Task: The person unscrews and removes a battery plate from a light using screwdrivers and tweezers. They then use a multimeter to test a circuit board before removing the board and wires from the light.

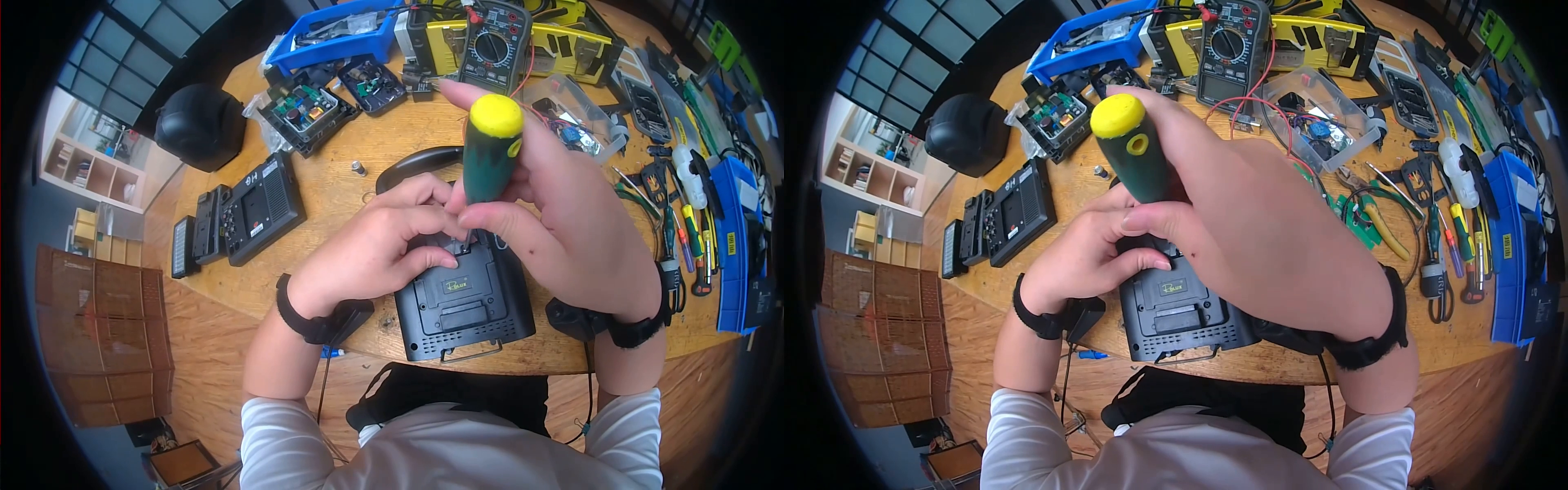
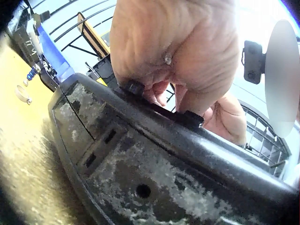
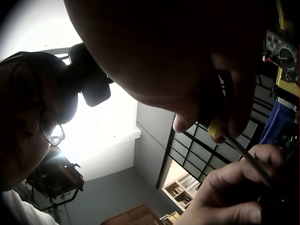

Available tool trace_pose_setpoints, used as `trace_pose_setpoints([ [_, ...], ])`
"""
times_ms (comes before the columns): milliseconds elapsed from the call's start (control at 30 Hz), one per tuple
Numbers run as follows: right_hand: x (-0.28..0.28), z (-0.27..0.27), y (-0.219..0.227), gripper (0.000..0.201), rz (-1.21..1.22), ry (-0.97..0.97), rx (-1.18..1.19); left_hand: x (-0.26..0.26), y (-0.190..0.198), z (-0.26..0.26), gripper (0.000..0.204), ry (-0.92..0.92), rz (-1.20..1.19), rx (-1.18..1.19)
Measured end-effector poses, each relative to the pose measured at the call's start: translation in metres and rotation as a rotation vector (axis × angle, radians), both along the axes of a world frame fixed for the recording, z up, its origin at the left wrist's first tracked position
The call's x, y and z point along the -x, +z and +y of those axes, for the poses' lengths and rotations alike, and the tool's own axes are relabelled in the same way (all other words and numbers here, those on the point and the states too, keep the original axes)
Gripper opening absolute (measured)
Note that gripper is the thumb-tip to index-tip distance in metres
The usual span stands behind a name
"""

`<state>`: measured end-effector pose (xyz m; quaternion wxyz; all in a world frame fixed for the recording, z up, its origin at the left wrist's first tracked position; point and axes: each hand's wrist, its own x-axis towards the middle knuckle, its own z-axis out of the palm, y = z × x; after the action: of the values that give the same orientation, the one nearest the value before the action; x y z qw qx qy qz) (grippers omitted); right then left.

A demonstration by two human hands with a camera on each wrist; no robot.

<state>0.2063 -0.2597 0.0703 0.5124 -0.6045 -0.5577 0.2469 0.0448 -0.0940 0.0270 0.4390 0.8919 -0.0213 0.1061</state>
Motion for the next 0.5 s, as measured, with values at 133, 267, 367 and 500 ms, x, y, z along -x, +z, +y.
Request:
trace_pose_setpoints([
  [133,-0.004,0.004,-0.009,0.068,-0.091,0.050,-0.052,0.000,-0.001,0.001,0.027,-0.006,-0.016,-0.039],
  [267,-0.011,0.008,-0.015,0.069,-0.122,0.140,-0.108,0.001,0.005,0.001,0.028,-0.026,0.050,-0.037],
  [367,-0.004,0.010,-0.015,0.064,0.332,0.201,-0.112,0.000,0.004,0.000,0.029,-0.013,0.024,-0.012],
  [500,-0.001,0.012,-0.007,0.061,0.570,0.226,-0.006,0.000,0.007,-0.001,0.031,-0.008,0.021,-0.032],
])
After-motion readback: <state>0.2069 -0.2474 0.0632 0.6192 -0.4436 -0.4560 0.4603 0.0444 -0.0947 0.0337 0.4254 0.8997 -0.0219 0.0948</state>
